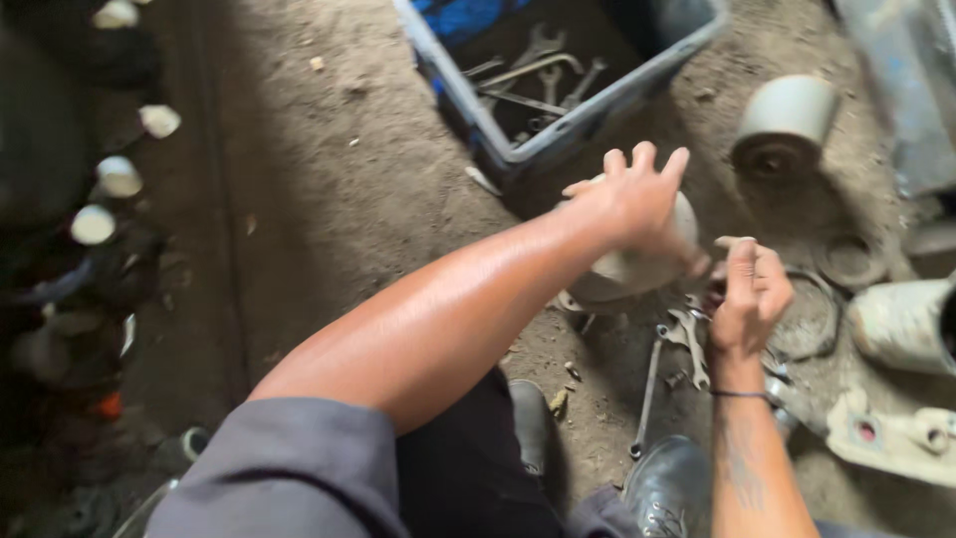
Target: The person removes various metal components and casings from a large mechanical part using several wrenches and a screwdriver while seated on the floor.
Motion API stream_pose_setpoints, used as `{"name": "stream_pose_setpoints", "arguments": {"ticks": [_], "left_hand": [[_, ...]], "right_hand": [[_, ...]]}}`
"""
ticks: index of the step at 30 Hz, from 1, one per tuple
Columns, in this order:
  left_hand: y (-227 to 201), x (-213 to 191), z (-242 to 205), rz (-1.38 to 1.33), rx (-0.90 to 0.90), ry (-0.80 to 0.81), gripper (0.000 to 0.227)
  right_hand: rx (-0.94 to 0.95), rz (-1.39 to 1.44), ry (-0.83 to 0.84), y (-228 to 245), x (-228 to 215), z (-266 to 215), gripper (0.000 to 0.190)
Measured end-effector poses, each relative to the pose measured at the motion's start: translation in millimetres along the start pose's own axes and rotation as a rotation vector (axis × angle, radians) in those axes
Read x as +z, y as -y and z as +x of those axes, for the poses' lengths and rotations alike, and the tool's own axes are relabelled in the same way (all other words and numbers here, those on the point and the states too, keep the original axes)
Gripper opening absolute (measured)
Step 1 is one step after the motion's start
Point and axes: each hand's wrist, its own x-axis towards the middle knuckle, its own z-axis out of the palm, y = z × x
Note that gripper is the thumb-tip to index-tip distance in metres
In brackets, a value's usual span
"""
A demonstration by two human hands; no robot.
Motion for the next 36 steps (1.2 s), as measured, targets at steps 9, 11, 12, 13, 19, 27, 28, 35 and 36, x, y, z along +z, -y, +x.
{"name": "stream_pose_setpoints", "arguments": {"ticks": [9, 11, 12, 13, 19, 27, 28, 35, 36], "left_hand": [[42, 0, 52, 0.055, 0.136, 0.224, 0.061], [37, 10, 59, 0.059, 0.133, 0.184, 0.044], [36, 13, 65, 0.043, 0.124, 0.159, 0.041], [39, 13, 73, 0.015, 0.090, 0.152, 0.037], [95, 8, 87, -0.060, 0.190, -0.005, 0.023], [130, 33, 9, 0.072, 0.032, 0.209, 0.076], [127, 29, 2, 0.031, 0.050, 0.244, 0.095], [91, 0, -5, -0.051, 0.735, -0.160, 0.171], [75, 4, -4, 0.047, 0.658, -0.110, 0.169]], "right_hand": [[-0.214, -0.792, 0.277, 57, 22, -11, 0.058], [-0.206, -0.765, 0.363, 48, 12, 3, 0.061], [-0.184, -0.678, 0.401, 42, 7, 11, 0.066], [-0.160, -0.590, 0.438, 36, 4, 21, 0.072], [0.066, -0.854, 0.687, 34, -4, 63, 0.101], [-0.195, -0.867, 1.127, 69, 12, 96, 0.096], [-0.059, -1.023, 1.130, 71, 14, 99, 0.095], [-0.006, -0.857, 1.065, 73, 11, 106, 0.074], [0.003, -0.847, 1.067, 71, 11, 107, 0.065]]}}
